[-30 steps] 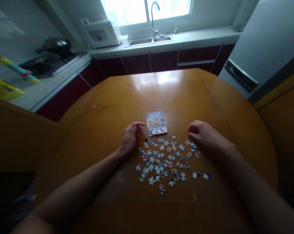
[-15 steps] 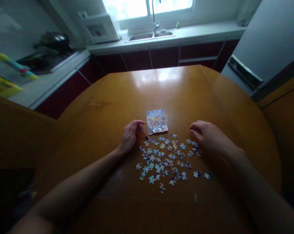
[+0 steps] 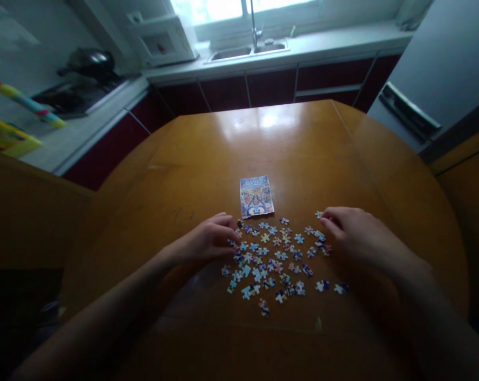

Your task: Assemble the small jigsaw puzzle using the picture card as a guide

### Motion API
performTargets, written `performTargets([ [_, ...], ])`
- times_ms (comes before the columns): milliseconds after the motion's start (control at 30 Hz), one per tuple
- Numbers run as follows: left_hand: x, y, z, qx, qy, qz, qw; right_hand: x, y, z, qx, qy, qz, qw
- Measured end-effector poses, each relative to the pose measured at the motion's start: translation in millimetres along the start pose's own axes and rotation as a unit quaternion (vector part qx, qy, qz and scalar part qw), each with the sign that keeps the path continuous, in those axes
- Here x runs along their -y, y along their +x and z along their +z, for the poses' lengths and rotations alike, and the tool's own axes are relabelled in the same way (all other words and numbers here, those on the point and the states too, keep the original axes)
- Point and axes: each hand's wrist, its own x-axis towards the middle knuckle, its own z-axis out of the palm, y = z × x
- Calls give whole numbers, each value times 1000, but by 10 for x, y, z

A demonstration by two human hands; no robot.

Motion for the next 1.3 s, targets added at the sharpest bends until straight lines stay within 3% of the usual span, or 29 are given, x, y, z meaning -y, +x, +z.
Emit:
performTargets([
  [167, -19, -169, 8, 37, 37, 8, 999, 38, -8, -39, 16, -2, 5, 1000],
  [467, 15, -114, 86, 54, 26, 27, 998, 40, 71, -72, 9, 20, 7, 1000],
  [700, 49, -289, -76, 59, 33, -10, 998, -38, 85, -66, -3, 18, -4, 1000],
  [900, 159, -384, -128, 49, 6, -37, 998, -102, 38, 7, 38, -4, 10, 999],
  [1000, 163, -352, -101, 11, -19, -37, 999, -121, 29, 40, 76, -3, 24, 997],
  [1133, 188, -307, -18, -101, -32, -30, 994, -80, 30, 104, 100, -10, 24, 995],
  [1300, 242, -275, 162, -232, -53, 10, 971, 198, -32, 225, 118, 20, -14, 993],
])
